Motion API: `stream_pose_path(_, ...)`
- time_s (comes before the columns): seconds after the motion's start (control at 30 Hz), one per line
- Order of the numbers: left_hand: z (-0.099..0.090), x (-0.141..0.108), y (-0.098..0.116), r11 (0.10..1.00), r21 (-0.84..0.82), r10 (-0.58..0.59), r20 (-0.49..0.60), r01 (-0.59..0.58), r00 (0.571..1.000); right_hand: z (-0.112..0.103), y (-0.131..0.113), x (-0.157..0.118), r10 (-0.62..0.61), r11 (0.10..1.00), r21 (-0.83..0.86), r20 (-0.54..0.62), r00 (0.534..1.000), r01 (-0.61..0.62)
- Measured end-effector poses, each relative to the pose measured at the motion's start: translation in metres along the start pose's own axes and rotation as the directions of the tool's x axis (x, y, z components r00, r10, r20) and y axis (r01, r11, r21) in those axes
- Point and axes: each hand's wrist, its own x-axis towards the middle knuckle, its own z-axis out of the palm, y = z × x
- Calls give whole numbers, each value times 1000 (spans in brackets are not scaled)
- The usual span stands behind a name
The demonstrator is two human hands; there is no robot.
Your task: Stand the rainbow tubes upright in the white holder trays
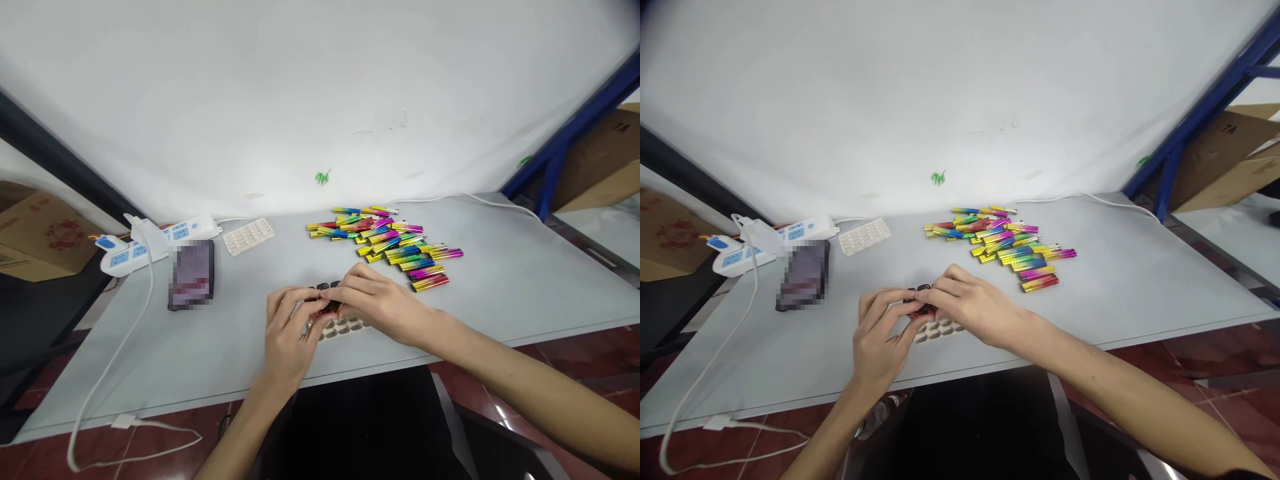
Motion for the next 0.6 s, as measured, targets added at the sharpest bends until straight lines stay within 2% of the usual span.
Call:
stream_pose_path(0.27, -2, 2, -1, 967, 163, 200, 2, -198, 980, 9, -3, -3, -75, 994, -89, -71, 995, 68)
stream_pose_path(0.37, -2, 4, 0, 954, 180, 234, 49, -239, 971, 5, 5, -5, -76, 995, -73, -179, 981, 64)
stream_pose_path(0.43, -2, 3, 2, 934, 214, 274, 80, -285, 958, -2, 23, -10, 34, 993, -96, -288, 957, -64)
stream_pose_path(0.5, -4, 2, 5, 904, 262, 321, 107, -338, 941, -10, 53, -16, 217, 946, -158, -337, 916, -282)
stream_pose_path(0.57, -7, 2, 7, 889, 294, 334, 112, -352, 936, -16, 88, -23, 391, 858, -246, -257, 884, -451)
stream_pose_path(0.6, -10, 4, 8, 897, 289, 317, 105, -334, 943, -18, 106, -27, 454, 822, -285, -198, 869, -494)
